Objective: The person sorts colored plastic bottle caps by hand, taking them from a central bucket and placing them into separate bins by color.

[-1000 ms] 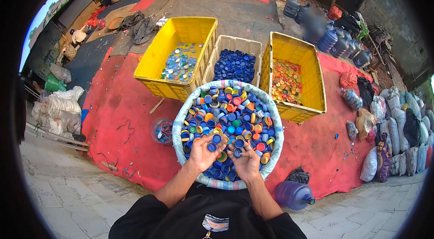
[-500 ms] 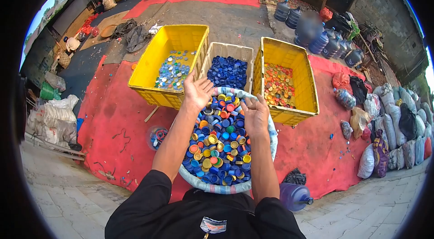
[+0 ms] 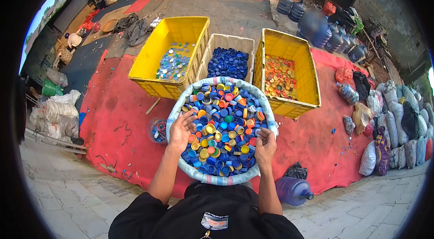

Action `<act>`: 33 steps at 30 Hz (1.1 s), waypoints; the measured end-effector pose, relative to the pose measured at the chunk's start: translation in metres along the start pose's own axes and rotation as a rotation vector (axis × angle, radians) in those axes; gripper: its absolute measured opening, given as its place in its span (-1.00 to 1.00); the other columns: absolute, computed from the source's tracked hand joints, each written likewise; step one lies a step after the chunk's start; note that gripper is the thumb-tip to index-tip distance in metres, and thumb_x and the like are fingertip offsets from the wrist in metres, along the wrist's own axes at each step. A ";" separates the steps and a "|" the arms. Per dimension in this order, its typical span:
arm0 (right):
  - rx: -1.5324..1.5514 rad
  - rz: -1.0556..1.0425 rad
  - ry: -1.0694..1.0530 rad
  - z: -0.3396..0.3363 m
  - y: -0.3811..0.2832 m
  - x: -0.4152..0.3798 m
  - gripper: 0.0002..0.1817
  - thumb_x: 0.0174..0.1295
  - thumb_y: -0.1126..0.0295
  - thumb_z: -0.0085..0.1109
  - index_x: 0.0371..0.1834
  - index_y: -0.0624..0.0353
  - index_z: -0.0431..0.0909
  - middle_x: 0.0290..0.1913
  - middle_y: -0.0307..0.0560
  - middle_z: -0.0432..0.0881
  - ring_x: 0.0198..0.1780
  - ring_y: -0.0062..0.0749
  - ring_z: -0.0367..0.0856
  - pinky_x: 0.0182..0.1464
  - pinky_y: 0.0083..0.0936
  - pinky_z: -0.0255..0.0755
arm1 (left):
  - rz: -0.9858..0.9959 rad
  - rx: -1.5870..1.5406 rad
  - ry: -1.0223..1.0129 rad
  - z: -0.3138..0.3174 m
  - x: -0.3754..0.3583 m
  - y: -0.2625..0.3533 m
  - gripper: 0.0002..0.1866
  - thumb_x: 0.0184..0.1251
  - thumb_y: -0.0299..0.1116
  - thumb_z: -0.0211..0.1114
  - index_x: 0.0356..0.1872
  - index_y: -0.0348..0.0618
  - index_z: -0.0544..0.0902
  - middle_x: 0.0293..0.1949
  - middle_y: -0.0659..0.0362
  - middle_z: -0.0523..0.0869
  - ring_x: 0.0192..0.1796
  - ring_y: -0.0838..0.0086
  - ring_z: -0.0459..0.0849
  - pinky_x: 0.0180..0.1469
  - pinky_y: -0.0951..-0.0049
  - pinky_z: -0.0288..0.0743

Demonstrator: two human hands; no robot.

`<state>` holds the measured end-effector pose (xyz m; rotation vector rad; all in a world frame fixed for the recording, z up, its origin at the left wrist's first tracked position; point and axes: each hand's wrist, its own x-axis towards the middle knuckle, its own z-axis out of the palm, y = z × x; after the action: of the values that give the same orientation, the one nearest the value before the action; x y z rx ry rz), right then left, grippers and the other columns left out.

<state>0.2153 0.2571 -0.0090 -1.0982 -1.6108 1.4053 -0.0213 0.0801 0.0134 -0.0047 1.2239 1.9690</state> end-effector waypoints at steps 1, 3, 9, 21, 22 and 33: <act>-0.083 0.008 -0.014 -0.001 -0.002 -0.006 -0.70 0.18 0.63 0.07 0.01 0.34 0.50 -0.12 0.02 0.66 -0.11 -0.42 0.64 -0.02 -0.55 0.51 | 0.048 0.073 0.031 -0.004 -0.007 -0.005 -0.57 0.55 -0.15 0.00 0.17 -0.28 0.54 -0.13 0.14 0.71 -0.26 0.62 0.57 -0.13 0.50 0.52; -0.246 0.027 -0.048 -0.002 -0.011 -0.019 -0.71 0.18 0.63 0.07 -0.01 0.34 0.52 -0.11 0.03 0.66 -0.11 -0.44 0.64 -0.03 -0.55 0.51 | 0.146 0.221 0.099 -0.012 -0.020 -0.012 -0.63 0.50 -0.28 0.09 0.19 -0.28 0.53 -0.14 0.16 0.71 -0.29 0.65 0.55 -0.14 0.55 0.50; -0.601 -0.512 -0.205 0.024 -0.015 -0.043 -0.61 -0.03 0.64 0.18 -0.05 0.23 0.54 -0.24 -0.02 0.60 -0.20 -0.08 0.49 -0.10 -0.22 0.34 | 0.391 0.519 0.290 -0.033 -0.039 -0.013 -0.66 0.31 -0.41 0.30 0.07 -0.32 0.59 -0.24 0.18 0.72 -0.35 0.67 0.54 -0.28 0.57 0.45; -0.613 -0.600 -0.653 0.078 -0.038 -0.059 -0.47 0.02 0.47 0.33 0.14 0.22 0.49 -0.07 0.00 0.65 -0.10 -0.05 0.47 0.00 -0.17 0.35 | 0.498 0.890 0.398 -0.055 -0.059 -0.017 -0.70 0.19 -0.41 0.38 -0.05 -0.24 0.65 -0.24 0.13 0.77 -0.35 0.50 0.60 -0.22 0.46 0.46; -0.622 -0.591 -0.659 0.080 -0.037 -0.059 -0.47 0.01 0.47 0.35 0.14 0.23 0.50 -0.08 0.01 0.65 -0.09 -0.05 0.48 0.01 -0.17 0.35 | 0.500 0.918 0.384 -0.057 -0.059 -0.019 -0.70 0.18 -0.41 0.39 -0.05 -0.21 0.65 -0.24 0.14 0.77 -0.32 0.43 0.59 -0.20 0.39 0.46; -0.627 -0.567 -0.564 0.084 -0.030 -0.061 -0.47 0.07 0.50 0.34 0.16 0.25 0.45 -0.14 0.04 0.64 -0.14 -0.13 0.56 -0.03 -0.27 0.42 | 0.691 1.363 0.261 -0.049 -0.049 -0.031 -0.61 0.10 -0.44 0.41 -0.01 -0.26 0.61 -0.20 0.08 0.73 -0.17 0.17 0.58 0.02 0.21 0.42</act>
<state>0.1574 0.1677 0.0095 -0.4666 -2.6274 0.8704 0.0129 0.0198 -0.0169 0.9624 2.7629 1.2133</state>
